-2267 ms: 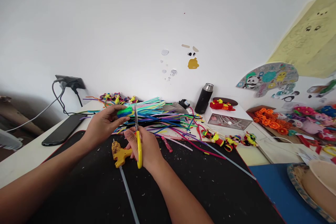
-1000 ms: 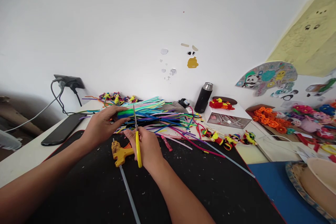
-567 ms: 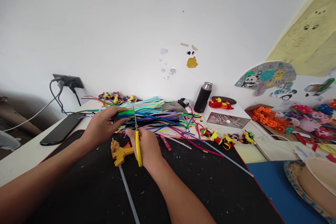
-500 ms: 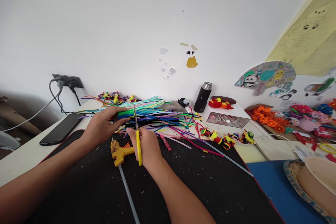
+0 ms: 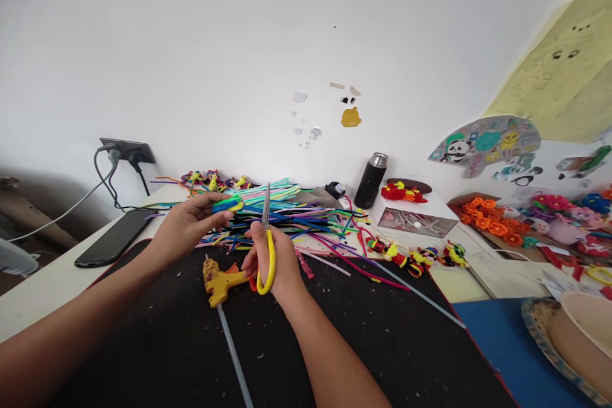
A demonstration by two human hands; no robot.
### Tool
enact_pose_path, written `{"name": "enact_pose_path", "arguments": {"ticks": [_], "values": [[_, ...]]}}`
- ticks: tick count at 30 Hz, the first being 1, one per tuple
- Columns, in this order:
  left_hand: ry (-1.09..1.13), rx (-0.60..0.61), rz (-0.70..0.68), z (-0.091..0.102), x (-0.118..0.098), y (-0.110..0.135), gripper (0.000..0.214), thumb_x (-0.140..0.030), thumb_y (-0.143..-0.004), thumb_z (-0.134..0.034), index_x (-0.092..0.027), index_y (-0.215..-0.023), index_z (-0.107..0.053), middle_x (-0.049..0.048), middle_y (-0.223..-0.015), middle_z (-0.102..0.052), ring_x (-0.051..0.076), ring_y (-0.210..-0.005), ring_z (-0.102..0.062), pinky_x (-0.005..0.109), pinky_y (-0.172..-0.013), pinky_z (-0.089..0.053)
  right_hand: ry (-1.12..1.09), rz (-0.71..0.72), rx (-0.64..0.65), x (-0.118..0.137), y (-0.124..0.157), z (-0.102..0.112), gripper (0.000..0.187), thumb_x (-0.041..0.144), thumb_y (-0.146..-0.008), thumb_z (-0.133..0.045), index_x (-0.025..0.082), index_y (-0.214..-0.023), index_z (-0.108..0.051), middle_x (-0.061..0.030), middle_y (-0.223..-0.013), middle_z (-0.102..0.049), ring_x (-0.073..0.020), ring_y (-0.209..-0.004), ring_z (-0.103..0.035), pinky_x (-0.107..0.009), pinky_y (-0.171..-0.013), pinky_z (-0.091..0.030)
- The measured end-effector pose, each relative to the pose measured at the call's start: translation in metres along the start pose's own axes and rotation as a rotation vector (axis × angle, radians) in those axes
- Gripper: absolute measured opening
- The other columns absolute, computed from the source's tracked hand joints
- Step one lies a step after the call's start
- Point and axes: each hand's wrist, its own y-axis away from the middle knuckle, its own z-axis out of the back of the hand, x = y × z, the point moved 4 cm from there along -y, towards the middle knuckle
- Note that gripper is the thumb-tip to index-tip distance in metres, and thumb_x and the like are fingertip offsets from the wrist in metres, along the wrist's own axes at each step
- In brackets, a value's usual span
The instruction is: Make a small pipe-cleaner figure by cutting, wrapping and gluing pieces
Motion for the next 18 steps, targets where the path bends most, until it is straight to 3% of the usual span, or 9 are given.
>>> {"name": "enact_pose_path", "arguments": {"ticks": [4, 11, 14, 18], "values": [[0.047, -0.006, -0.001, 0.0004, -0.0053, 0.0006, 0.051, -0.062, -0.078, -0.084, -0.020, -0.107, -0.075, 0.0070, -0.090, -0.081, 0.024, -0.076, -0.073, 0.033, -0.065, -0.060, -0.010, -0.020, 0.057, 0.0040, 0.0023, -0.0036, 0.100, 0.103, -0.073, -0.049, 0.014, -0.116, -0.067, -0.0017, -0.057, -0.068, -0.0184, -0.044, -0.066, -0.023, -0.043, -0.047], [0.061, 0.071, 0.021, -0.0018, -0.0087, 0.0005, 0.051, -0.067, -0.085, -0.076, -0.020, -0.106, -0.075, 0.0002, -0.065, -0.070, 0.020, -0.061, -0.066, 0.032, -0.060, -0.059, -0.014, 0.033, 0.136, 0.0076, 0.0048, -0.0084, 0.106, 0.104, -0.068, -0.053, 0.015, -0.124, -0.065, -0.0081, -0.076, -0.077, -0.0236, -0.066, -0.077, -0.029, -0.059, -0.057], [0.060, 0.035, 0.011, -0.0019, -0.0050, 0.0003, 0.052, -0.065, -0.082, -0.080, -0.021, -0.108, -0.073, 0.0023, -0.074, -0.075, 0.021, -0.065, -0.069, 0.033, -0.061, -0.060, 0.049, 0.024, 0.098, 0.0052, 0.0049, -0.0070, 0.096, 0.101, -0.075, -0.052, 0.016, -0.118, -0.065, -0.0054, -0.076, -0.074, -0.0180, -0.054, -0.070, -0.025, -0.049, -0.050], [-0.015, -0.058, -0.070, 0.0012, -0.0007, 0.0015, 0.050, -0.062, -0.083, -0.080, -0.022, -0.111, -0.068, 0.0089, -0.105, -0.080, 0.027, -0.092, -0.077, 0.038, -0.076, -0.063, 0.073, 0.045, 0.098, 0.0014, 0.0061, -0.0066, 0.084, 0.094, -0.082, -0.055, 0.018, -0.115, -0.065, -0.0023, -0.076, -0.071, -0.0129, -0.046, -0.063, -0.021, -0.042, -0.044]]}}
